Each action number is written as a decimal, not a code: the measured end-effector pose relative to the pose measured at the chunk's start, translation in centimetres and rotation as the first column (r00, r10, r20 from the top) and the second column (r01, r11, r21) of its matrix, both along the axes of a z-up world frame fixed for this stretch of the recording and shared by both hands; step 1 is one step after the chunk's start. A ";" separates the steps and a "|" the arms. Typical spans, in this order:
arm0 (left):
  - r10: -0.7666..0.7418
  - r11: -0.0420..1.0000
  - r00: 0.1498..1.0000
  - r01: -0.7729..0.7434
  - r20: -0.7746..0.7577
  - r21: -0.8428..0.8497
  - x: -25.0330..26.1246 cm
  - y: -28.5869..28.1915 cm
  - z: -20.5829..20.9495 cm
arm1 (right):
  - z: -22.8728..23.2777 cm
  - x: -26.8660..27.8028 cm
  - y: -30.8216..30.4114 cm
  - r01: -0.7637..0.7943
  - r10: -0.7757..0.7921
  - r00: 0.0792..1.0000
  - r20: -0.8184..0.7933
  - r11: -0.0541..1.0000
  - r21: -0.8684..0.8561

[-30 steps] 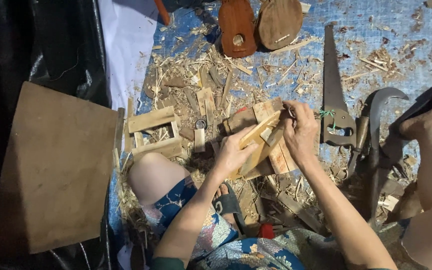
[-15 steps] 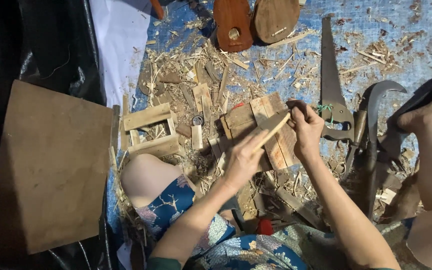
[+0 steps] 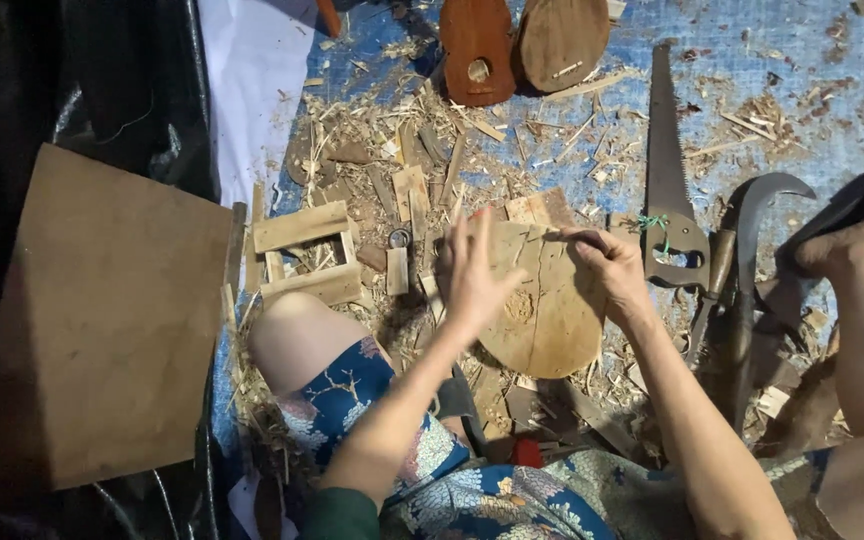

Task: The person is shaping and smoothing wooden components for a musical instrument using a saw and sandpaper.

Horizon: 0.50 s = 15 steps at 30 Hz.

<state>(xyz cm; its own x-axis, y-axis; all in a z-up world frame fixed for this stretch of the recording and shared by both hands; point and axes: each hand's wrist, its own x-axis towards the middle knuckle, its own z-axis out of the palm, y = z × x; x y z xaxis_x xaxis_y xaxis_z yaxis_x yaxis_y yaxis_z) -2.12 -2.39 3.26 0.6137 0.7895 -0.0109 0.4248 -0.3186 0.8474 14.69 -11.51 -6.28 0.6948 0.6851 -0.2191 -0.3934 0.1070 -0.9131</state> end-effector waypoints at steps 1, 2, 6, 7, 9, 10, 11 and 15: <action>-0.049 0.995 0.996 0.055 -0.070 0.088 -0.4 1.8 0.0 | 0.9 0.2 -0.5 -0.108 0.101 0.986 0.135 0.993 0.051; -0.097 0.978 0.985 0.121 -0.144 0.171 -0.7 3.5 -0.1 | 1.8 0.4 -1.1 -0.217 0.186 0.944 0.272 0.972 0.089; -0.334 0.934 0.930 0.349 -0.149 0.081 -1.6 7.3 0.2 | 3.2 1.3 -0.5 -0.338 0.277 0.901 0.335 0.931 0.140; -0.402 0.906 0.907 0.413 -0.123 0.087 -1.7 7.4 -0.2 | 3.3 1.1 -0.5 -0.384 0.311 0.881 0.357 0.910 0.155; -0.472 0.873 0.877 0.479 -0.094 0.093 -1.9 7.2 -0.2 | 3.8 0.7 -0.5 -0.425 0.340 0.860 0.381 0.890 0.164; -0.479 0.867 0.872 0.488 -0.104 0.099 -1.9 6.8 0.2 | 4.2 0.5 -0.4 -0.434 0.343 0.847 0.405 0.887 0.157; -0.487 0.861 0.866 0.497 -0.114 0.104 -2.0 6.5 0.6 | 4.5 0.2 -0.4 -0.443 0.346 0.834 0.429 0.884 0.150; -0.508 0.857 0.860 0.498 0.055 0.136 -2.6 6.5 -0.8 | 2.9 2.8 -0.1 -0.340 0.213 0.872 0.441 0.911 0.232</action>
<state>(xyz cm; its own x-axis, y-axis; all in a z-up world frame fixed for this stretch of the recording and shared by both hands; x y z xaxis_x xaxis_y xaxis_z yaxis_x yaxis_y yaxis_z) -4.69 4.12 2.42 0.9216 0.3656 0.1302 0.1085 -0.5648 0.8181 17.45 -11.60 -3.35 0.4502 0.8493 0.2758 -0.0574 0.3357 -0.9402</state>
